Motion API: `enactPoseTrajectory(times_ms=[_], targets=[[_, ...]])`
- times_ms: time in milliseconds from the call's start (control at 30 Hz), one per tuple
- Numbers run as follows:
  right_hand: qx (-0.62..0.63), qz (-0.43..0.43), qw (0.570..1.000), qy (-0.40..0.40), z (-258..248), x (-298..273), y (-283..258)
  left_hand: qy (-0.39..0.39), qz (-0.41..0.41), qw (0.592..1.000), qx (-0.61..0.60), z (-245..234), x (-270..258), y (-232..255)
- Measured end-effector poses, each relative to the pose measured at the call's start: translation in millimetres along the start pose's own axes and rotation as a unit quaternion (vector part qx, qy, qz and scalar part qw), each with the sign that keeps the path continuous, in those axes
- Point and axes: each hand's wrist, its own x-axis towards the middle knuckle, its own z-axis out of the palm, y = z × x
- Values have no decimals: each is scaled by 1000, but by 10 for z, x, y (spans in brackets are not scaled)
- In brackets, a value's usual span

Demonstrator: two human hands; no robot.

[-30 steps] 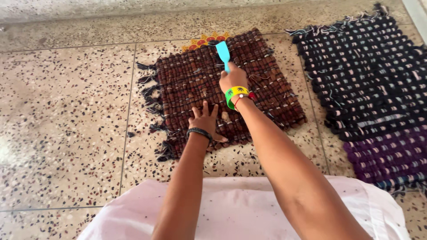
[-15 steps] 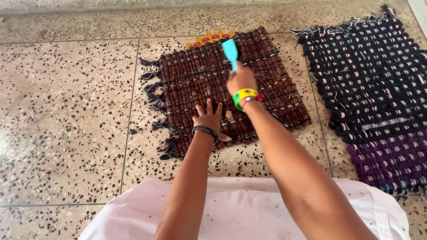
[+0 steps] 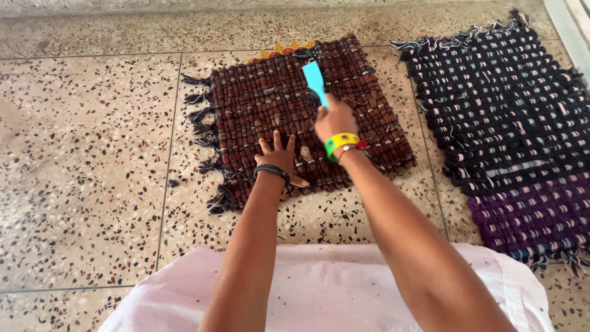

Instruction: The person cleans a small brown mat by hand using a blue brush on a speckled floor, while two other woven mats are visible nearby.

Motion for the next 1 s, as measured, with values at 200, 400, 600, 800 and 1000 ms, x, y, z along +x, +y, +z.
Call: enactPoseTrajectory(times_ms=[200, 400, 600, 800, 1000], targets=[[79, -150, 985, -42, 325, -169, -351, 6, -13, 1000, 1, 5, 175, -78], [33, -73, 997, 4, -59, -106, -3, 15, -39, 999, -22, 22, 295, -130], [79, -199, 977, 20, 388, -360, -219, 11, -31, 999, -16, -57, 333, -184], [59, 8, 991, -122, 72, -201, -25, 16, -37, 999, -10, -102, 390, -242], [42, -59, 997, -26, 198, -247, 114, 3, -47, 999, -17, -131, 377, -255]])
